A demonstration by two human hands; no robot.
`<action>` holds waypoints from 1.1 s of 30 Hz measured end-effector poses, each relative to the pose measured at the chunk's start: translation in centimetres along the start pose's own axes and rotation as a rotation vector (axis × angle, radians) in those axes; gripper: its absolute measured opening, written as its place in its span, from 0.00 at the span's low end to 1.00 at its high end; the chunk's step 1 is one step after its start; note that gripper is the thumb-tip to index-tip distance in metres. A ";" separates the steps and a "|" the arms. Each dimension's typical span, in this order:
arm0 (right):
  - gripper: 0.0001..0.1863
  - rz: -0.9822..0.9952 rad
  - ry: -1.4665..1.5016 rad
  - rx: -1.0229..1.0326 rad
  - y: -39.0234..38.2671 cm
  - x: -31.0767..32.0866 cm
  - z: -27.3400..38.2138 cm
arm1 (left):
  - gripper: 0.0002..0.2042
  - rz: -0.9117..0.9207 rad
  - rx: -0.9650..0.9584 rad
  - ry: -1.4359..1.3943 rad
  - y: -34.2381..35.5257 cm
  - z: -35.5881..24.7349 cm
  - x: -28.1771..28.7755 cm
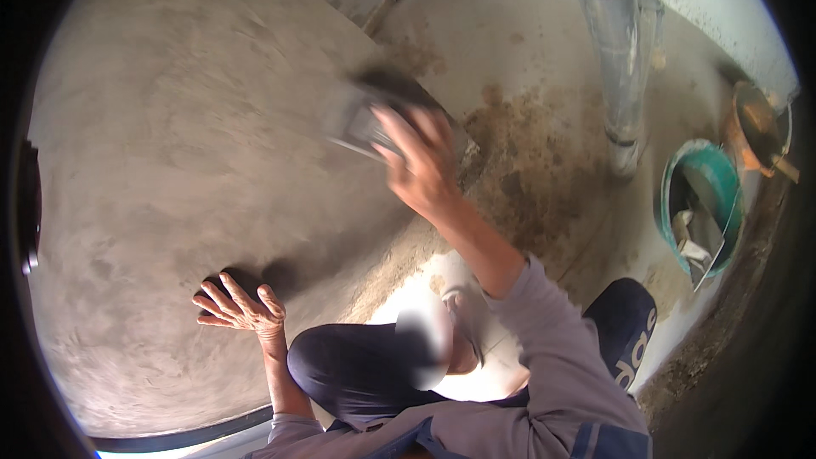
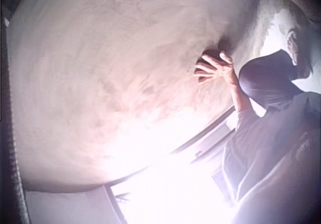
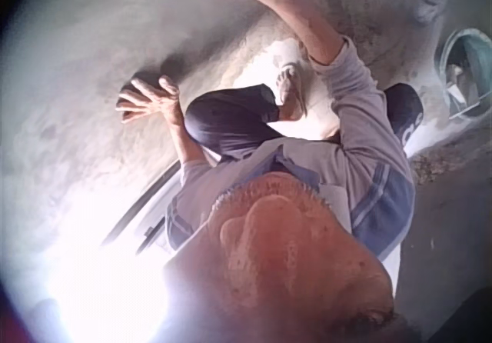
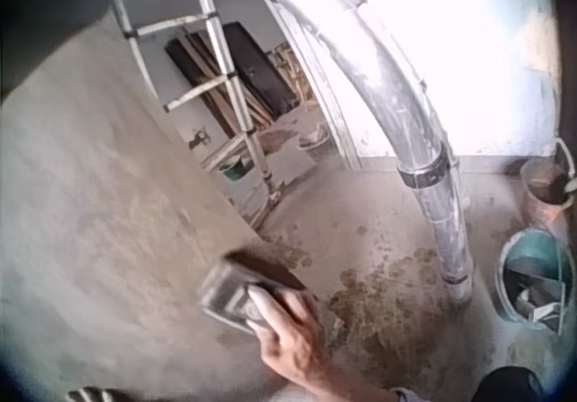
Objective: The person smooths a plastered wall surface by rubbing it with a hand float, occasionally dipping the float into a bucket of water.
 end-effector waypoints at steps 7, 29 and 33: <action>0.27 0.031 -0.016 -0.022 5.9 1.2 1.8 | 0.33 -0.020 -0.003 -0.023 -0.1 0.0 -0.2; 0.27 0.112 -0.064 0.135 8.8 1.9 1.7 | 0.28 -0.046 0.081 -0.083 -1.4 0.2 -0.8; 0.27 0.071 -0.133 0.420 21.5 1.6 7.3 | 0.29 -0.058 0.081 -0.066 -1.7 0.2 -0.9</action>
Point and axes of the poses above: each hand's wrist, its own y-axis towards the middle knuckle, its own x-axis out of the back of the hand, z = x × y, the point moved 1 cm from there along y, towards the middle knuckle, and after that the axes turned 10 degrees about -y, right-handed, at the moved point
